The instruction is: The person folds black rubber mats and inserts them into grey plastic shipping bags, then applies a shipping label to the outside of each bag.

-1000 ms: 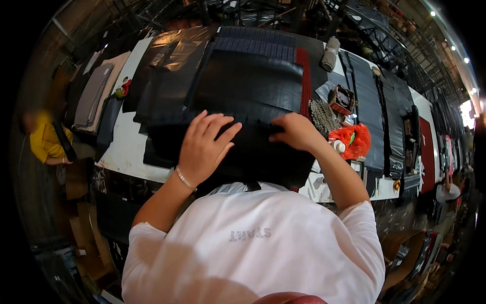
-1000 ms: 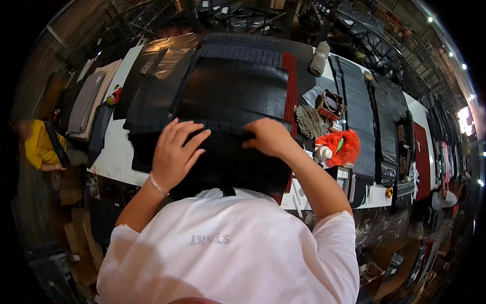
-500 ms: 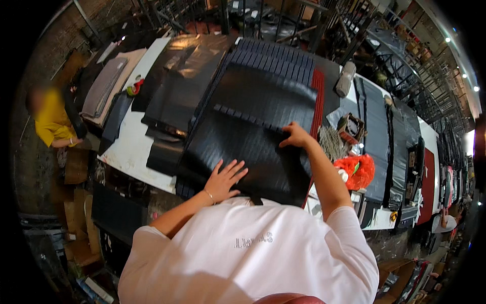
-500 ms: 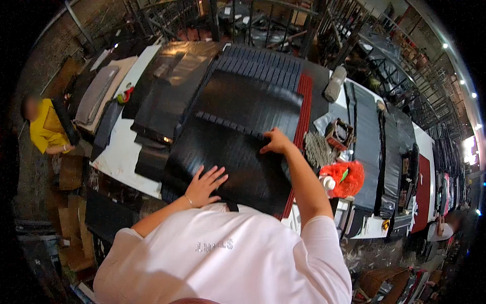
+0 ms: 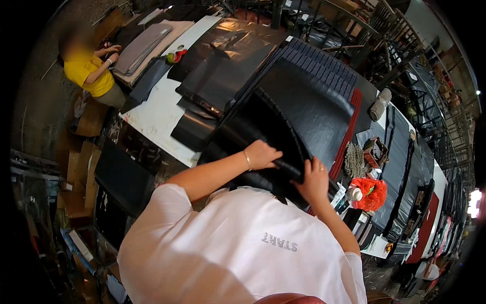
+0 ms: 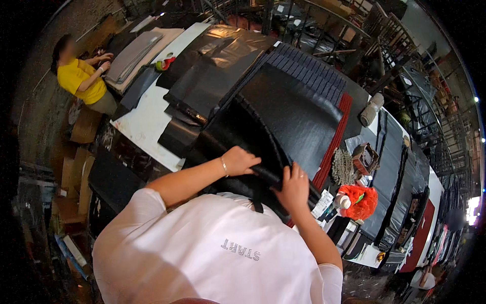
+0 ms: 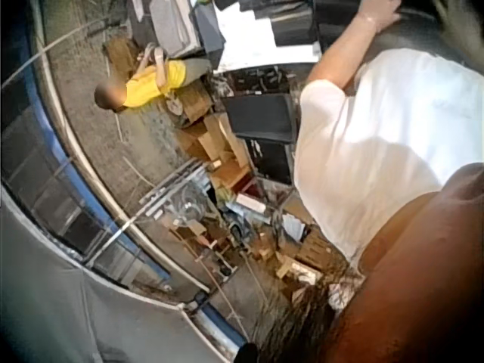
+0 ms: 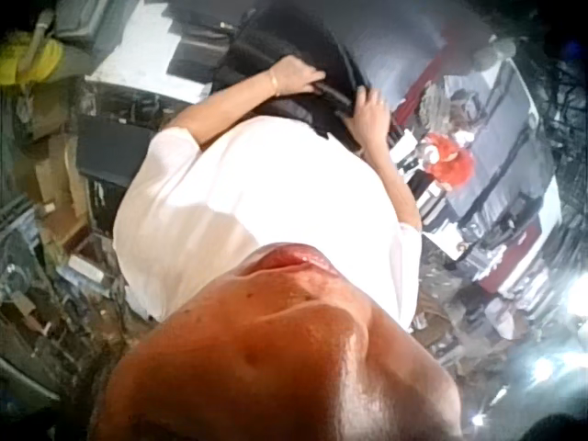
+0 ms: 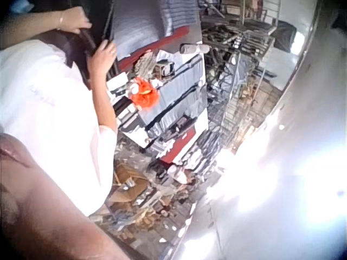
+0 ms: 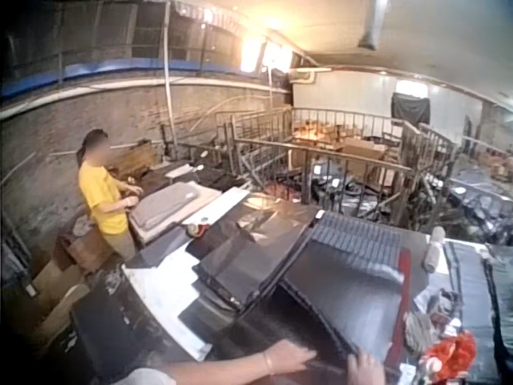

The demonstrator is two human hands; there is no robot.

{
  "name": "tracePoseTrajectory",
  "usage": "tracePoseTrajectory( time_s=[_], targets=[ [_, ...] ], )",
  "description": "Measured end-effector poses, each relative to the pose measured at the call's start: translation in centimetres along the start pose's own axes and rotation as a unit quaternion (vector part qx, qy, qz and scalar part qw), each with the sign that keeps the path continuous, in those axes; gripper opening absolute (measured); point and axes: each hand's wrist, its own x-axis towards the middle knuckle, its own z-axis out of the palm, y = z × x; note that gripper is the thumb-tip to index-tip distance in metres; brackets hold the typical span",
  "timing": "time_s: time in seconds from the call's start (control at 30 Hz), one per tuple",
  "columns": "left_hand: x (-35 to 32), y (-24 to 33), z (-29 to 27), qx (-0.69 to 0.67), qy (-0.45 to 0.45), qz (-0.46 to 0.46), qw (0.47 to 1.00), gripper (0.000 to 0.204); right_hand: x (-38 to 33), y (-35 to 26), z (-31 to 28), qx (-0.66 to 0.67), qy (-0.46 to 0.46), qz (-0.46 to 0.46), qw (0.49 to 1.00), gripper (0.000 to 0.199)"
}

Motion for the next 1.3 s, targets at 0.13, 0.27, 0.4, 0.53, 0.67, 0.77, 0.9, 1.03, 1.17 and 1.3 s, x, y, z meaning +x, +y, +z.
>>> tracePoseTrajectory(
  time_s=[0.13, 0.27, 0.4, 0.53, 0.67, 0.77, 0.9, 1.03, 1.17, 1.3],
  targets=[
    [1.3, -0.3, -4.5, -0.1, 0.155, 0.065, 0.981, 0.049, -1.0, 0.8, -1.7, 0.058, 0.046, 0.038, 0.997, 0.058],
    [-1.6, -6.3, -9.8, -0.119, 0.298, 0.001, 0.947, 0.034, -6.0, -0.4, -3.3, 0.089, 0.041, 0.161, 0.982, 0.057],
    [-7.2, -21.1, -5.0, -0.098, 0.26, -0.289, 0.916, 0.038, -8.6, -1.6, -1.3, 0.095, 0.081, 0.258, 0.958, 0.06],
    [-13.0, -32.9, 2.1, 0.04, 0.09, -0.303, 0.948, 0.038, -7.9, -1.6, -0.9, 0.081, 0.051, 0.277, 0.956, 0.059],
    [-10.4, -35.6, 3.8, 0.141, -0.057, -0.203, 0.967, 0.034, -8.6, -2.0, 0.3, 0.067, 0.061, 0.284, 0.955, 0.061],
    [-9.8, -37.7, 4.5, 0.172, -0.099, -0.162, 0.967, 0.029, -8.5, -2.3, 0.0, 0.061, 0.049, 0.288, 0.955, 0.06],
    [-10.2, -40.4, 5.2, 0.196, -0.085, -0.075, 0.974, 0.023, -8.0, -2.9, -0.3, 0.047, 0.042, 0.291, 0.955, 0.06],
    [-7.3, -40.9, 5.0, 0.171, -0.051, -0.125, 0.976, 0.02, -8.6, -3.5, 0.1, 0.037, 0.038, 0.306, 0.95, 0.065],
    [-5.9, -46.8, 4.1, 0.044, 0.201, -0.382, 0.901, 0.037, -8.1, -2.4, 0.6, 0.048, 0.027, 0.291, 0.955, 0.066],
    [2.4, -49.3, -5.7, -0.188, 0.278, -0.415, 0.845, 0.034, -8.8, -2.0, 0.7, 0.065, 0.04, 0.296, 0.952, 0.065]
  ],
)
